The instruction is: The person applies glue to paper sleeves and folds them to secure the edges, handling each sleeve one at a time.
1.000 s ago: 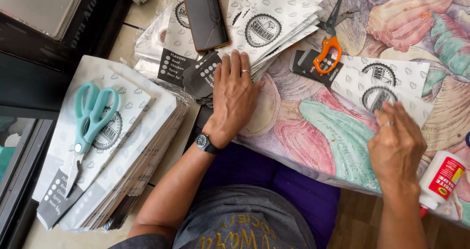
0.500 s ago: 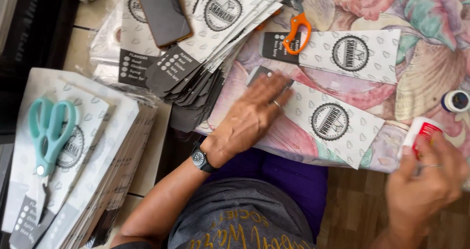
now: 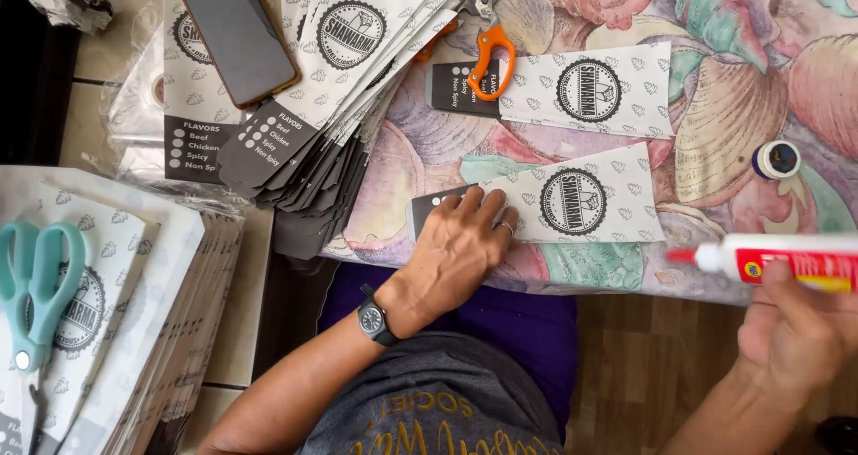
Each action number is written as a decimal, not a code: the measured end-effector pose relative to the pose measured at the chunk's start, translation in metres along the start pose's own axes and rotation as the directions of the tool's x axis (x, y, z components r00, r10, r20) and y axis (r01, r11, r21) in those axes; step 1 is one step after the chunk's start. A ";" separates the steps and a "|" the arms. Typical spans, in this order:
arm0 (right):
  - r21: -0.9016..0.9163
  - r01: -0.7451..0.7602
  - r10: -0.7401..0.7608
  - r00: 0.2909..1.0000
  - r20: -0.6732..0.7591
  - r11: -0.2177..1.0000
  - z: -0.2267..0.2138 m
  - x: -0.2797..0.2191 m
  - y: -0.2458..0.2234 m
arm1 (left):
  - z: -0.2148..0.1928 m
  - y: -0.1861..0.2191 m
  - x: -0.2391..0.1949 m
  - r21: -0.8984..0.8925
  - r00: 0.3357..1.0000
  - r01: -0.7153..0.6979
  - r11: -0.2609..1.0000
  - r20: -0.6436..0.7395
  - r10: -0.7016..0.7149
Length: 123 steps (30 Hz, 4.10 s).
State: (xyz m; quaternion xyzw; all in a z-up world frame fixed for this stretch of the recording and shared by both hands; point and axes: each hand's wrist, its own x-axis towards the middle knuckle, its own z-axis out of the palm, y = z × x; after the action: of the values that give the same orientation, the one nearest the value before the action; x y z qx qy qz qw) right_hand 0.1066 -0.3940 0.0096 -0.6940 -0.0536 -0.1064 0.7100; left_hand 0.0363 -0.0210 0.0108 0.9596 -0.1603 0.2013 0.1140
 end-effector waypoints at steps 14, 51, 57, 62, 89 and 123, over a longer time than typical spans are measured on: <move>-0.192 0.146 -0.167 0.981 -0.098 0.970 0.018 -0.022 0.040 | -0.003 -0.025 0.020 -0.118 0.990 0.066 0.991 0.130 -0.051; 0.244 0.012 0.015 0.994 -0.109 0.970 0.100 -0.040 0.049 | 0.015 -0.043 0.036 -0.238 0.947 0.137 0.961 0.317 -0.057; -0.243 -0.172 0.126 0.973 -0.192 0.955 0.011 0.020 0.036 | 0.010 0.008 -0.014 -0.037 0.981 0.018 0.999 0.196 -0.010; -0.778 0.274 -0.278 0.951 0.133 0.565 0.026 0.019 0.008 | -0.001 0.012 -0.025 -0.065 0.986 -0.014 0.998 0.164 0.025; -0.673 0.713 -0.116 0.698 0.706 0.196 0.127 0.020 -0.034 | 0.000 0.026 -0.038 0.085 0.974 0.021 0.996 0.225 -0.040; -0.357 0.926 -0.229 0.376 0.898 0.118 0.149 -0.030 -0.038 | -0.026 -0.125 -0.030 0.364 0.815 0.563 0.742 -0.100 -0.570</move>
State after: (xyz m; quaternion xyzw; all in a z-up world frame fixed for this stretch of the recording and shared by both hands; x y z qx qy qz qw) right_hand 0.0800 -0.2438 0.0443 -0.8280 -0.5328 -0.1652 0.0574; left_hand 0.0451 0.1094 0.0017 0.9678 0.1795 0.1753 -0.0183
